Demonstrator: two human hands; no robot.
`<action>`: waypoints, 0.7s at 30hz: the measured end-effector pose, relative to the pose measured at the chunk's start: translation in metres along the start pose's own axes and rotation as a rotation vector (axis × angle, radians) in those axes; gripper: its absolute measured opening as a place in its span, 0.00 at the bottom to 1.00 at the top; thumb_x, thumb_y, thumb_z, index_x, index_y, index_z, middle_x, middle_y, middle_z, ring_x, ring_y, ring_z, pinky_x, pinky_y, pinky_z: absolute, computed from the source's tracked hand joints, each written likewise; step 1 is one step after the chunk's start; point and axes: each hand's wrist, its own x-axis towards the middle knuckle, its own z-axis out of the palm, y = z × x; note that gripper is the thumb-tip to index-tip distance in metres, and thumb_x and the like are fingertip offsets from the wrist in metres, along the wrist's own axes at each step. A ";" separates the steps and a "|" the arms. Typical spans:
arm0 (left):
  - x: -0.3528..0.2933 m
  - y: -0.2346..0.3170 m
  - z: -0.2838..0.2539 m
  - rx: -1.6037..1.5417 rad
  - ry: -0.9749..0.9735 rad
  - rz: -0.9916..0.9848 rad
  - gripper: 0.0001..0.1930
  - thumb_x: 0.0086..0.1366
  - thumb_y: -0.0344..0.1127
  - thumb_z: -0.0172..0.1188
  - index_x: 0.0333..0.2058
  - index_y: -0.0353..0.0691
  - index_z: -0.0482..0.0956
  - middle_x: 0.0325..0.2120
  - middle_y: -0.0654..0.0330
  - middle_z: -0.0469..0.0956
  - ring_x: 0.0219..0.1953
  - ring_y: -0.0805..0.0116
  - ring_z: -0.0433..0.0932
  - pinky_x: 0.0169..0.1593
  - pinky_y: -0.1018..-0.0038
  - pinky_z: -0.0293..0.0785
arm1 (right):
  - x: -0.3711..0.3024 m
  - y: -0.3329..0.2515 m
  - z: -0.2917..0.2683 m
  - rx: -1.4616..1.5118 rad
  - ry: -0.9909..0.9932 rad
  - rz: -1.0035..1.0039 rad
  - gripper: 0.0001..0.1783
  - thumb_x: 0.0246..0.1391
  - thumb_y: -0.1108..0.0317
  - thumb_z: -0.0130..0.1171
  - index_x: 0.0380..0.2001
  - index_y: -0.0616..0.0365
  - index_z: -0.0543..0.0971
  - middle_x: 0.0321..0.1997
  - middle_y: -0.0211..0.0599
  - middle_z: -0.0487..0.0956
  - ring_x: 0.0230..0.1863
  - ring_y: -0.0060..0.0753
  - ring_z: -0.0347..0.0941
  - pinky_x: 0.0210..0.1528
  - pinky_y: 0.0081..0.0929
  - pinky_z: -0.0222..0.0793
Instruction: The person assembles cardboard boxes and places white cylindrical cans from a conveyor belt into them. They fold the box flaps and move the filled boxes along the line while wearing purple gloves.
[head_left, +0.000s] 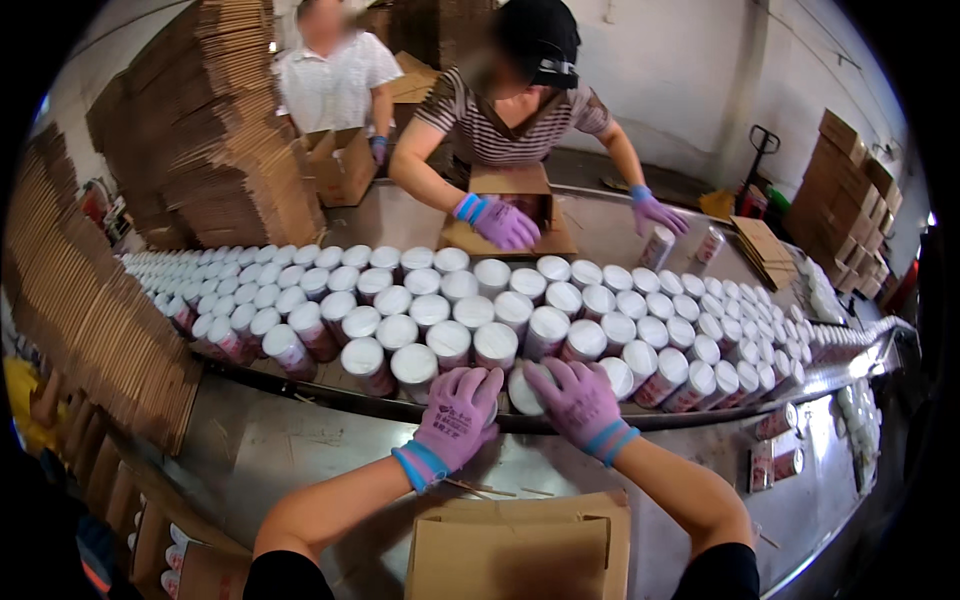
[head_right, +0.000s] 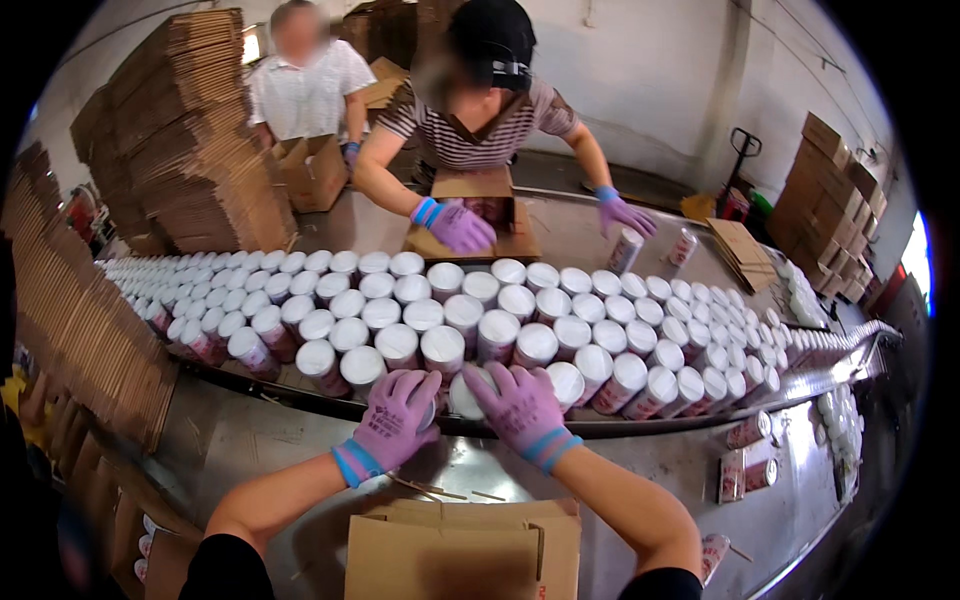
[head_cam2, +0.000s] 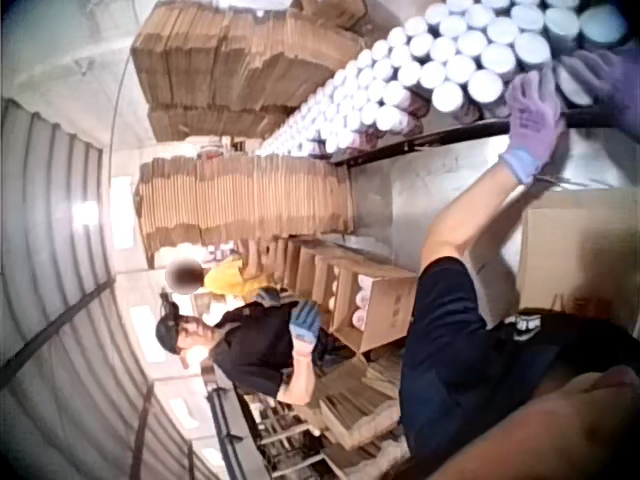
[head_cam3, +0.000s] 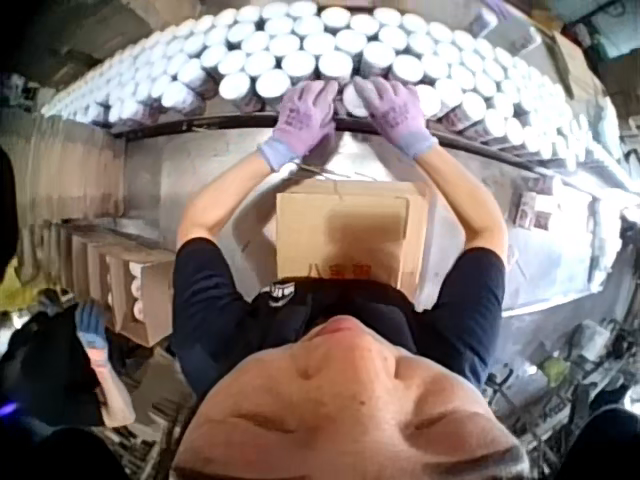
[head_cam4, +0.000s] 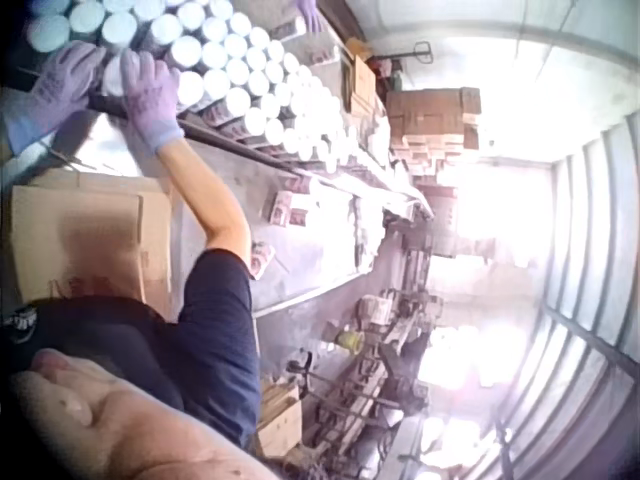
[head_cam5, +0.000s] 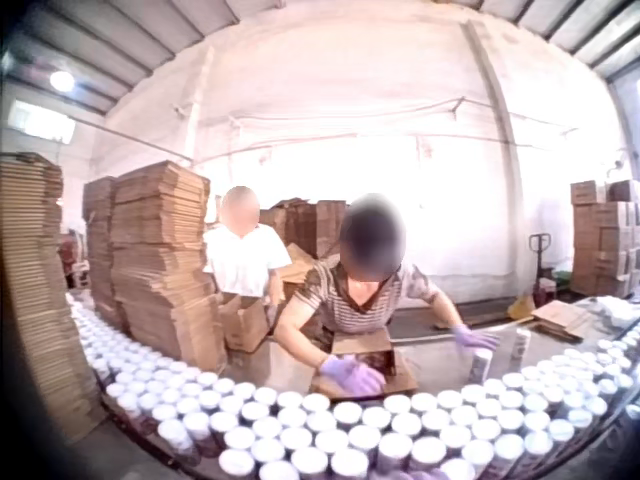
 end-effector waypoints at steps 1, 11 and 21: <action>-0.004 0.006 -0.018 -0.097 -0.021 -0.070 0.38 0.45 0.46 0.68 0.54 0.37 0.66 0.48 0.53 0.65 0.51 0.53 0.64 0.56 0.58 0.61 | -0.003 -0.004 -0.022 0.058 -0.003 -0.067 0.41 0.38 0.51 0.65 0.58 0.46 0.65 0.46 0.31 0.71 0.38 0.32 0.72 0.39 0.37 0.66; -0.049 0.052 -0.071 -0.802 -1.037 0.387 0.22 0.67 0.51 0.46 0.44 0.38 0.75 0.29 0.50 0.77 0.30 0.58 0.75 0.38 0.65 0.71 | -0.047 -0.063 -0.104 1.332 -1.502 -0.021 0.44 0.54 0.36 0.52 0.61 0.63 0.63 0.54 0.42 0.74 0.57 0.33 0.67 0.59 0.27 0.59; -0.287 0.164 -0.101 -0.811 -0.959 -1.037 0.43 0.65 0.69 0.30 0.49 0.28 0.71 0.38 0.46 0.79 0.38 0.55 0.79 0.46 0.68 0.73 | -0.077 -0.085 -0.224 0.863 -1.491 -0.225 0.32 0.51 0.40 0.58 0.50 0.53 0.76 0.42 0.40 0.80 0.43 0.33 0.75 0.47 0.27 0.68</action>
